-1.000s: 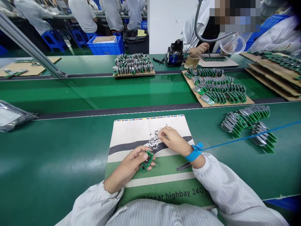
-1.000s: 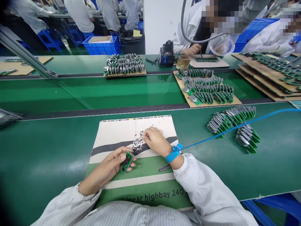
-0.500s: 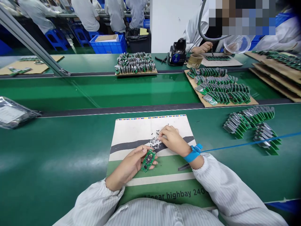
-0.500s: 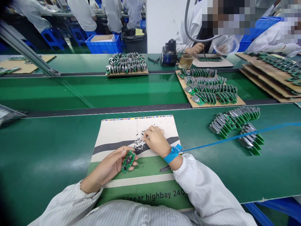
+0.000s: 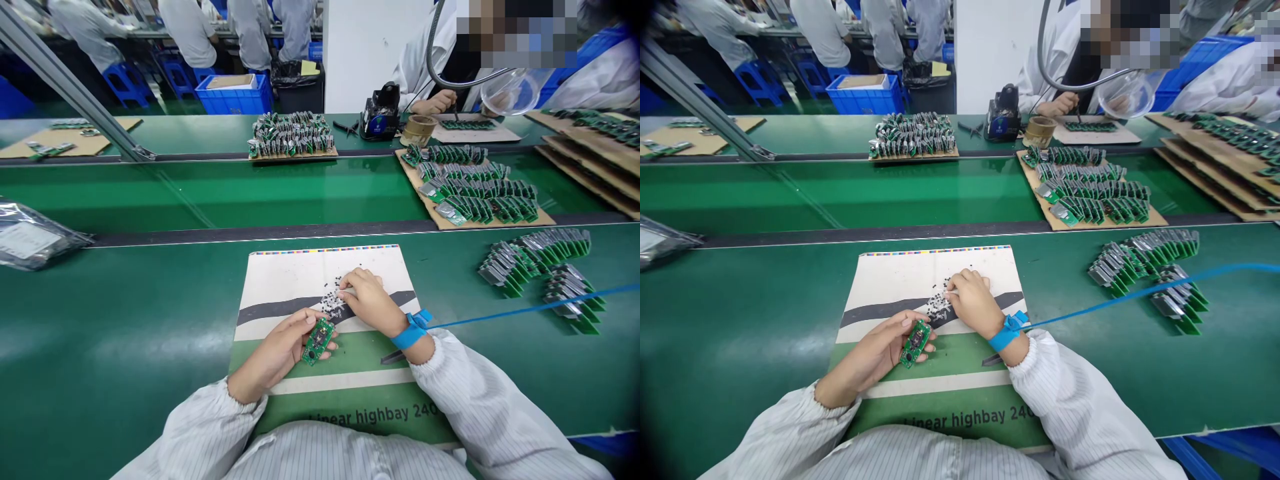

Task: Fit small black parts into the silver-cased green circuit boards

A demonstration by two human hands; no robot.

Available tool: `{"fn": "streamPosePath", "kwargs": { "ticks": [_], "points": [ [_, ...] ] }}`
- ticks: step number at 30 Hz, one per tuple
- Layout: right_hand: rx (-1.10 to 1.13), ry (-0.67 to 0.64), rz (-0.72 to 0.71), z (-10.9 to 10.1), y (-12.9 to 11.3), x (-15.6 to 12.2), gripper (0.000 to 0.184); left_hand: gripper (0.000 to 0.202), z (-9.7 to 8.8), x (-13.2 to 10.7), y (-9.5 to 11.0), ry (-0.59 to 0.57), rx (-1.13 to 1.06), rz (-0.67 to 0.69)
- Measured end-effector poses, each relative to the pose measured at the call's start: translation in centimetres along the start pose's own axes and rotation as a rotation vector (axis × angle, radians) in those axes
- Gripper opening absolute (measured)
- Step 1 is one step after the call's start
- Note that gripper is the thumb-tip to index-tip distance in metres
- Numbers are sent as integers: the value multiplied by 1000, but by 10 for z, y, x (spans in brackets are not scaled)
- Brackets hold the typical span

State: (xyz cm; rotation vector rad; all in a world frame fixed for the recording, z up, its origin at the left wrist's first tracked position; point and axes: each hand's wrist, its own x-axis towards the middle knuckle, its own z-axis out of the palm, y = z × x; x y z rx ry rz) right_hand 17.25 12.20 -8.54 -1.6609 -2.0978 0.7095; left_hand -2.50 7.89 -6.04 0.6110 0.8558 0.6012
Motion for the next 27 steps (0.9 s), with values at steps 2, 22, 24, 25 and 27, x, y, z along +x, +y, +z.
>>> {"fn": "streamPosePath", "kwargs": {
  "ticks": [2,22,24,25,27],
  "points": [
    [-2,10,9,1,-1,0,5,27,0,0,0,-3,-1,2],
    [330,172,-86,-18,3,-9,5,23,3,-2,1,1,-44,13],
    [371,201,-96,-23,4,-15,5,23,2,-2,1,-6,-61,21],
    [388,210,-98,-26,3,-18,5,22,2,-2,0,-8,-76,24],
    [415,220,-100,-31,1,-26,4,19,2,-3,0,-12,-111,20]
  ]
}}
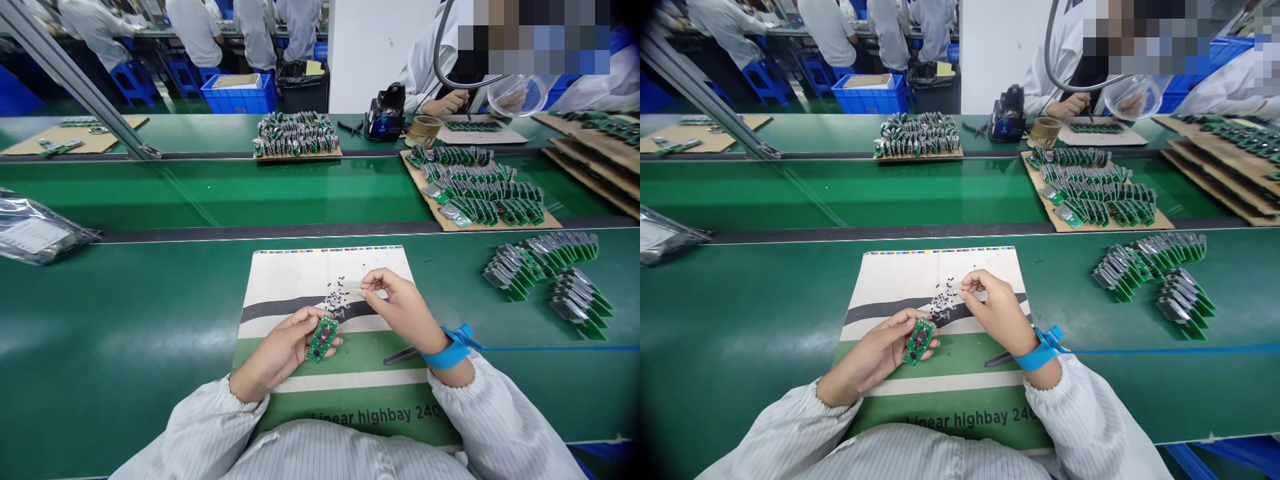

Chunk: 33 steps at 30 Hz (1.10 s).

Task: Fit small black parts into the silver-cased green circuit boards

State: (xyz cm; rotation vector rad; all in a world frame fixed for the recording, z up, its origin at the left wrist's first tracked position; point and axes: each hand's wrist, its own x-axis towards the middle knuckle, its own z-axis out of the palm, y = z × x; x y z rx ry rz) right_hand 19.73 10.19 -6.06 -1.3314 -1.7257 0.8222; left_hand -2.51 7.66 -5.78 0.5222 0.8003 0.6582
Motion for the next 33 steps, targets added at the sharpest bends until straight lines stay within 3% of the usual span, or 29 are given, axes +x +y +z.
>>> {"fn": "streamPosePath", "kwargs": {
  "ticks": [7,16,25,33],
  "points": [
    [77,39,18,-13,-21,-26,3,30,8,-8,2,-2,-97,-57],
    [83,-2,-156,-22,-47,-46,20,34,25,-18,2,-136,-66,-133],
    [103,-35,-186,-17,-58,-51,30,40,28,-16,-6,-19,288,-54],
    [81,31,-149,-7,-62,-58,22,30,42,-26,1,-35,411,83]
  ]
}}
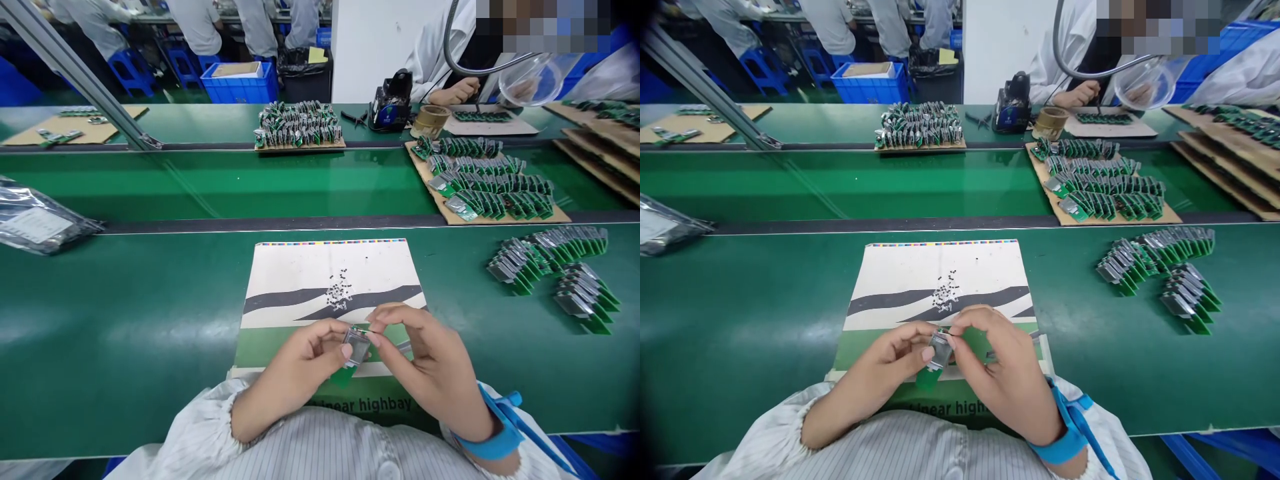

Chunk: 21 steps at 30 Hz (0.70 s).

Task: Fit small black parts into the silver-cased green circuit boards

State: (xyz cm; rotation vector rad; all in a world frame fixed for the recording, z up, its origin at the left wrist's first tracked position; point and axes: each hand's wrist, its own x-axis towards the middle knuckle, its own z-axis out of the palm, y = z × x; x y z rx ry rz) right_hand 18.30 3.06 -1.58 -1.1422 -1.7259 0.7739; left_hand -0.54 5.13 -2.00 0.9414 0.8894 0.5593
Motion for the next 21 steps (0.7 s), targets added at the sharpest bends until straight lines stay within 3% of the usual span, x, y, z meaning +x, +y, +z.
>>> {"fn": "streamPosePath", "kwargs": {
  "ticks": [10,21],
  "points": [
    [-320,70,-180,4,-9,-2,14,23,5,-6,3,-49,-100,46],
    [-244,32,-324,3,-7,-4,29,16,7,-9,4,-61,-123,84]
  ]
}}
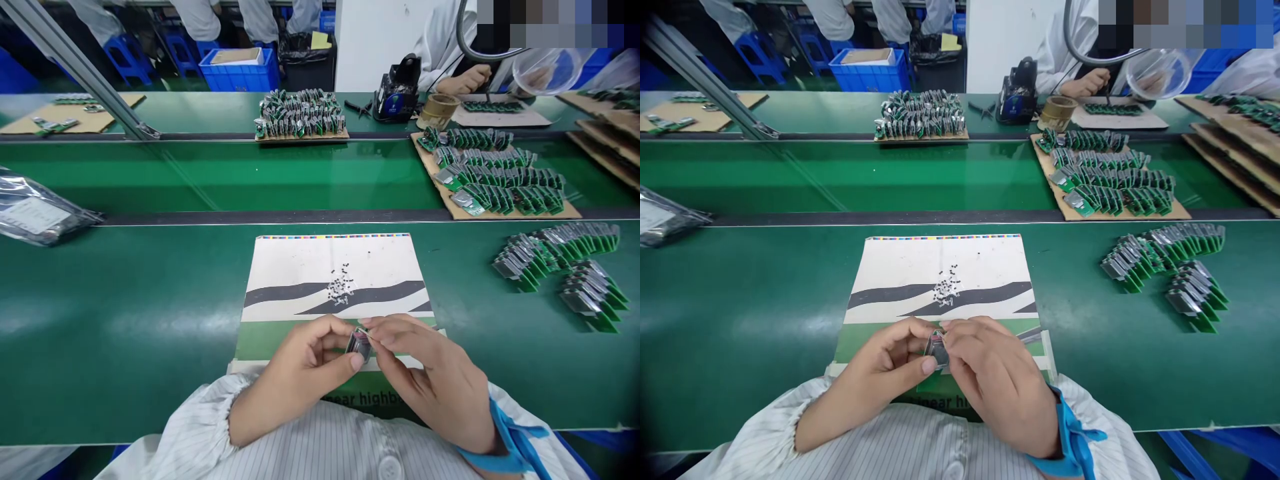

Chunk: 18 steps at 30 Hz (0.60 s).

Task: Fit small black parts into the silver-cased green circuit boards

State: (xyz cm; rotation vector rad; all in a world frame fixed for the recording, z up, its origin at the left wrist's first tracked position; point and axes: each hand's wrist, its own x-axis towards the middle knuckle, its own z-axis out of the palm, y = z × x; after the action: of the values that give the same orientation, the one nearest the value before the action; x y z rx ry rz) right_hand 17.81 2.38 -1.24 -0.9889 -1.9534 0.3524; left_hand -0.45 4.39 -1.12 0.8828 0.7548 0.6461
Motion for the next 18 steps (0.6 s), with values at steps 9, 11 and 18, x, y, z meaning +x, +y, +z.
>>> {"fn": "streamPosePath", "kwargs": {
  "ticks": [9,11,18],
  "points": [
    [130,36,53,3,2,4,25,11,-1,1,-4,-8,63,82],
    [209,40,136,3,1,2,25,11,-2,0,-5,0,76,94],
    [557,112,424,3,-2,0,28,13,-4,-1,-5,24,176,105]
  ]
}}
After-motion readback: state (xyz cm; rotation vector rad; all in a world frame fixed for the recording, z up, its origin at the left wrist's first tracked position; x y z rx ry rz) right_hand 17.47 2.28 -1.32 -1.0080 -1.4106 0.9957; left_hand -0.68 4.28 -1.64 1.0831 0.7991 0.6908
